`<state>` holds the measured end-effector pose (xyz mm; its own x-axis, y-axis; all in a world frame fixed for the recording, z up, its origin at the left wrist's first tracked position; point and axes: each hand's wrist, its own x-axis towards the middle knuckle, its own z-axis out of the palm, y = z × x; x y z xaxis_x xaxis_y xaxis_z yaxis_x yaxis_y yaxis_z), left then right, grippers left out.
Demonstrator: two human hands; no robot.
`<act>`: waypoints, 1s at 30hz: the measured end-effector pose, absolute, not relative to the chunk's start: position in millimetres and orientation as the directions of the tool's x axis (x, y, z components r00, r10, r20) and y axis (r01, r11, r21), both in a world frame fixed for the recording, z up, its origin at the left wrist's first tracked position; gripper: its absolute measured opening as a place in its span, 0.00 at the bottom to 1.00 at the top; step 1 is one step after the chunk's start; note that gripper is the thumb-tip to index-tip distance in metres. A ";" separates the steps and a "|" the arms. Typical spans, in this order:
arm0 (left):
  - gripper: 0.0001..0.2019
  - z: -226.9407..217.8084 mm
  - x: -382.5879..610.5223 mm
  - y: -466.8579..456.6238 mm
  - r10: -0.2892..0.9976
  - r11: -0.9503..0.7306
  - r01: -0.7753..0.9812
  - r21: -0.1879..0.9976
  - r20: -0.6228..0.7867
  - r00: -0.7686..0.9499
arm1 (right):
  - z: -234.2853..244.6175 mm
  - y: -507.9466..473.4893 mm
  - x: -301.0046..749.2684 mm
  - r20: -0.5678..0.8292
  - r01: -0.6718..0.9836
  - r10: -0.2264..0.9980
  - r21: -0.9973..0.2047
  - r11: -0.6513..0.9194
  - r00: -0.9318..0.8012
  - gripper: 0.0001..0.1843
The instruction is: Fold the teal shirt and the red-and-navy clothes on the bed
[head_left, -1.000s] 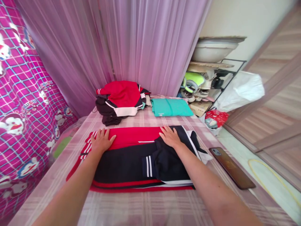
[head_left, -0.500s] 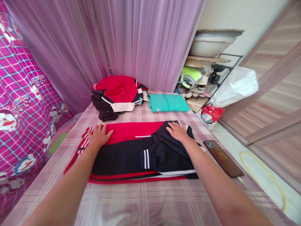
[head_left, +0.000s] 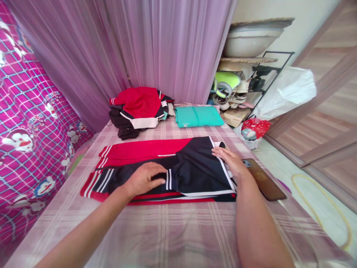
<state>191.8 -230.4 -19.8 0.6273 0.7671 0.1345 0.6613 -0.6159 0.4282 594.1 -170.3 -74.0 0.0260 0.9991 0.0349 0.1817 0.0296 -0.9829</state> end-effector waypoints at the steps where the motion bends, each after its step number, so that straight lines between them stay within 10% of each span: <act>1: 0.20 -21.2 199.4 -239.5 0.728 -0.646 0.618 0.448 0.119 0.675 | -77.1 -170.4 594.1 0.043 0.169 0.999 -0.985 0.037 0.030 0.34; 14: 0.16 -26.9 209.8 -252.1 0.772 -0.632 0.671 0.388 0.232 0.592 | -78.6 -172.5 596.7 0.020 0.060 0.999 -0.998 0.018 0.033 0.34; 22: 0.17 41.4 138.2 -233.3 0.905 -0.105 0.858 0.503 0.406 -0.127 | -79.8 -171.1 594.8 0.087 0.135 0.995 -0.988 0.080 0.048 0.35; 30: 0.17 24.4 70.1 -176.0 0.945 0.292 0.899 0.327 0.043 -0.323 | -79.1 -167.4 585.0 0.188 0.392 0.980 -0.908 0.151 0.059 0.29</act>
